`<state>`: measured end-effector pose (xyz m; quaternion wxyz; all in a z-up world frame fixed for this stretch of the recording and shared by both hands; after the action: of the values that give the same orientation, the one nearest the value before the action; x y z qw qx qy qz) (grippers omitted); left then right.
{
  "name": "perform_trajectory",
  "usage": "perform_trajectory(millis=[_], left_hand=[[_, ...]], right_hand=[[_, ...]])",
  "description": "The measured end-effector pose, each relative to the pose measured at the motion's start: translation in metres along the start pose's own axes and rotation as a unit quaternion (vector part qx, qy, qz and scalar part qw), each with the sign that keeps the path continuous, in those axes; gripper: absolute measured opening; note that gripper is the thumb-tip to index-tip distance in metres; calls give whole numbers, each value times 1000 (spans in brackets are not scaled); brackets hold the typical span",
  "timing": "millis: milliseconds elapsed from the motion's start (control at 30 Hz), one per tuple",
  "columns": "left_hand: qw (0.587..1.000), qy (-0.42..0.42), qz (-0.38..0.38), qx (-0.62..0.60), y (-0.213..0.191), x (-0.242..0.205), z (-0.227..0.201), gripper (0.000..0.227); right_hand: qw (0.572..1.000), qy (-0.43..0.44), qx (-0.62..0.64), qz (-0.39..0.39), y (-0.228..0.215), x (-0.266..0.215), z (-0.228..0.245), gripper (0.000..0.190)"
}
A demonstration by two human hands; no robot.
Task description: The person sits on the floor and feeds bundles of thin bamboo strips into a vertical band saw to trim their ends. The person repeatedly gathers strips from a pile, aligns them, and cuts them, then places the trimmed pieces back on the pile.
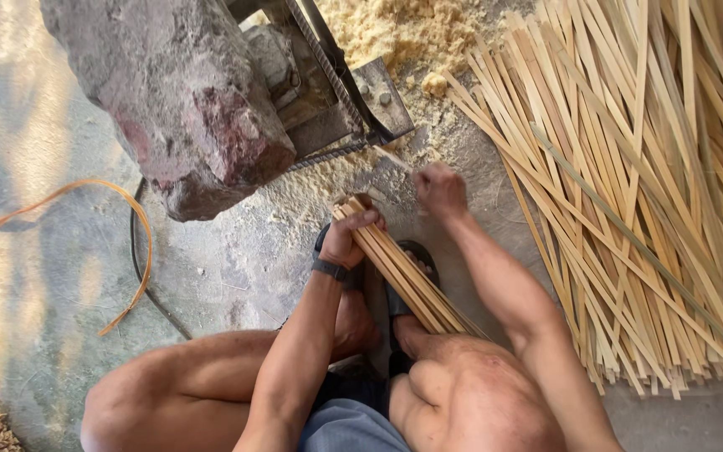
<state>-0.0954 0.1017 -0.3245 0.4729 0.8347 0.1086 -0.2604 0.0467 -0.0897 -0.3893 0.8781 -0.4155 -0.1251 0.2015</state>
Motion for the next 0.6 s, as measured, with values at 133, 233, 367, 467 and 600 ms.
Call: perform_trajectory(millis=[133, 233, 367, 467, 600], left_hand=[[1000, 5, -23, 4, 5, -13, -4, 34], [1000, 13, -26, 5, 14, -18, -10, 38], [1000, 28, -11, -2, 24, -19, -14, 41], [997, 47, -39, 41, 29, -23, -16, 50], [995, 85, -30, 40, 39, -30, -13, 42]], right_hand=[[998, -17, -61, -6, -15, 76, -43, 26], [995, -12, -89, -30, -40, 134, -57, 20], [990, 115, -77, -40, -70, 202, -51, 17], [965, 241, -87, 61, -83, 209, -39, 8], [937, 292, -116, 154, -96, 110, -32, 16]])
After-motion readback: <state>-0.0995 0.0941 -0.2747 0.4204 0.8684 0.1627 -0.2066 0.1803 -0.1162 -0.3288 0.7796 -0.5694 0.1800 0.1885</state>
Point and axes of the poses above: each hand's wrist, its own x-axis towards the middle knuckle, its own y-axis out of the palm, z = x × y, the point moved 2 cm from there along x, towards the middle knuckle, and after that the axes turned 3 degrees about x, right-handed, at the moved point
